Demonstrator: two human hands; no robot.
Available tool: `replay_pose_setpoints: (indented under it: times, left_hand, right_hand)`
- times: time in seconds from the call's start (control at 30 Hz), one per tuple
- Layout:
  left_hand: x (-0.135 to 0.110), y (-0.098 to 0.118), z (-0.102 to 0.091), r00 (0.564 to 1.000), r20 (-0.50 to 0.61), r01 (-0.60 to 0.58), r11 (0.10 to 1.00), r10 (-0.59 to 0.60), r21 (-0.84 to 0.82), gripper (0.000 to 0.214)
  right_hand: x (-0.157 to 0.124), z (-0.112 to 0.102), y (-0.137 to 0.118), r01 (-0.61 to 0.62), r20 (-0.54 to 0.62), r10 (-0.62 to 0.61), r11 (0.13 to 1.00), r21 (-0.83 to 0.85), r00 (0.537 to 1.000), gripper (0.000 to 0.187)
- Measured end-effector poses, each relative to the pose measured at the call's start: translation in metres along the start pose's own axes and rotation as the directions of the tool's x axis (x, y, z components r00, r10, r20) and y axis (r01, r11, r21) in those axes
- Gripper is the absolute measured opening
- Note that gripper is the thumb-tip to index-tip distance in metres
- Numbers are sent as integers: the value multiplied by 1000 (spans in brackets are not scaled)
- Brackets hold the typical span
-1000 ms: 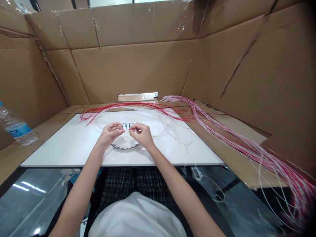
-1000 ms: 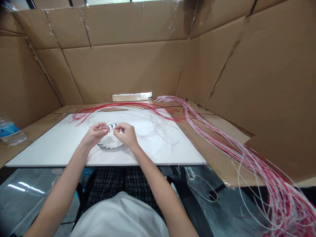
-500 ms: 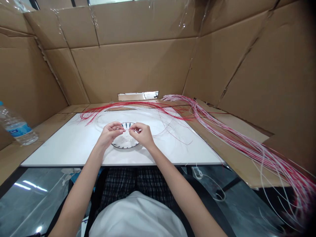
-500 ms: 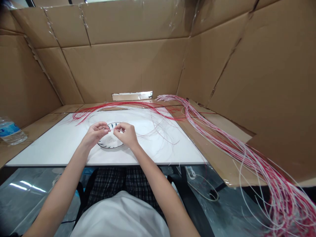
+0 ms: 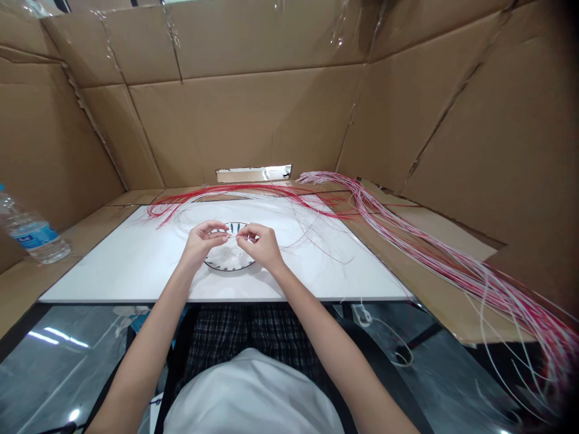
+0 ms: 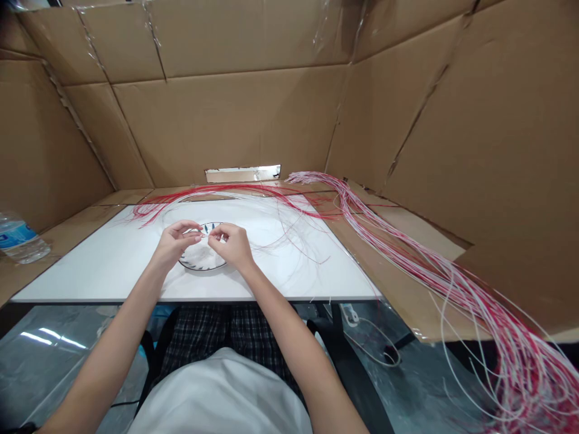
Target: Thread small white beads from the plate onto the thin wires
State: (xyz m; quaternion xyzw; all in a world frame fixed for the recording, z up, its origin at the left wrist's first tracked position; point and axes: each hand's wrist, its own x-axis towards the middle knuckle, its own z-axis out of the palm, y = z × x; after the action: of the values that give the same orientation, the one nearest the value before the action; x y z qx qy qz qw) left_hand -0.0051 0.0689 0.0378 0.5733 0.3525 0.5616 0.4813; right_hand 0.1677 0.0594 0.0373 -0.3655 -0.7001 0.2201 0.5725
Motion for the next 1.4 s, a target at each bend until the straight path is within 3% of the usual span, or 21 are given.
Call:
replay_pose_setpoints:
  times: [0.73, 1.4]
  left_hand:
    - [-7, 4, 8, 983, -48, -171, 977, 178, 128, 30]
    - [-6, 1, 7, 976, -41, -204, 966, 213, 159, 28]
  right_hand:
    - [0, 0, 1, -64, -38, 66, 997, 45, 997, 9]
    - [0, 0, 1, -24, -38, 24, 1000, 6, 999, 9]
